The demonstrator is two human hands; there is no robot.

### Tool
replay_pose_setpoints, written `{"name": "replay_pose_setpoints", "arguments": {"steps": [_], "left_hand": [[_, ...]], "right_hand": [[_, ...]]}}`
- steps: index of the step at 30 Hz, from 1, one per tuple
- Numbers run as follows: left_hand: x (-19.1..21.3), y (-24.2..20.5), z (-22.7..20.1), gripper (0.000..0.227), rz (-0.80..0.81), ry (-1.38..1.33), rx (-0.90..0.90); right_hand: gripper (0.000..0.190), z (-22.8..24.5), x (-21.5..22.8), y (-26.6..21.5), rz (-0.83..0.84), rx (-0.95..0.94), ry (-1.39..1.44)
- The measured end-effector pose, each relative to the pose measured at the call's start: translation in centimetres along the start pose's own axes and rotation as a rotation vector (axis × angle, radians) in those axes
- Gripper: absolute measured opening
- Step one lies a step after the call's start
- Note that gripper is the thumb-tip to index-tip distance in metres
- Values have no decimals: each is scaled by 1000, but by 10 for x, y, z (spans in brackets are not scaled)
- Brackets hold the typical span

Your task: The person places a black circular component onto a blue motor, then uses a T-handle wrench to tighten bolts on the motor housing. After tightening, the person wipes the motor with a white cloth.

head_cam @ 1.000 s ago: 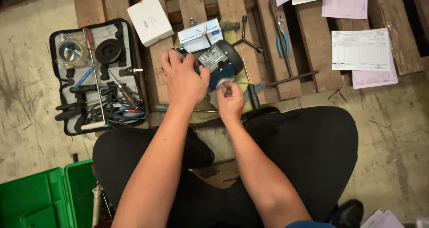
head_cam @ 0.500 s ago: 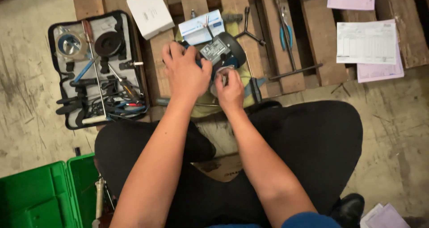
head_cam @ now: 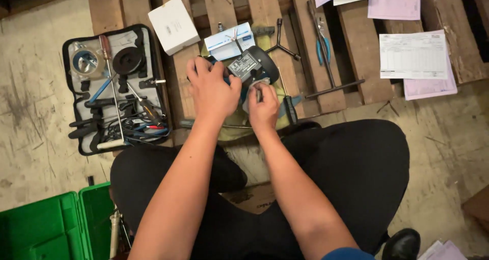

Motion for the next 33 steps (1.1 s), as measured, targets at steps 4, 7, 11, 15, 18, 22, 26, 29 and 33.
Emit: {"name": "replay_pose_setpoints", "arguments": {"steps": [4, 7, 11, 15, 18, 22, 26, 29, 33], "left_hand": [[0, 1, -2, 25, -20, -12, -29], [1, 3, -7, 26, 5, 5, -8], [0, 3, -4, 26, 0, -8, 6], [3, 2, -7, 26, 24, 7, 19], [-2, 1, -4, 26, 25, -17, 29], [-3, 3, -7, 26, 0, -28, 18], [-1, 4, -7, 26, 28, -8, 30], [-2, -1, -3, 25, 34, -10, 48], [-7, 3, -2, 26, 33, -4, 37]], "right_hand": [[9, 12, 4, -2, -11, 41, -25], [10, 9, 7, 7, 33, -16, -13], [6, 10, 8, 10, 12, -2, -32], [8, 9, 6, 0, 73, -55, -14], [9, -2, 13, 24, 4, -36, -65], [6, 4, 1, 0, 46, 23, -139], [6, -27, -4, 9, 44, -66, -174], [7, -37, 3, 23, 27, -50, -197], [14, -15, 6, 13, 48, 36, -150]]}}
Point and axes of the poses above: each hand's wrist, its own y-axis towards the middle knuckle, its own x-axis out of the back of the hand, z = x × y, the point moved 2 cm from there along y, towards the middle knuckle, and after that the axes turned 10 degrees about -y, right-handed, at the moved point
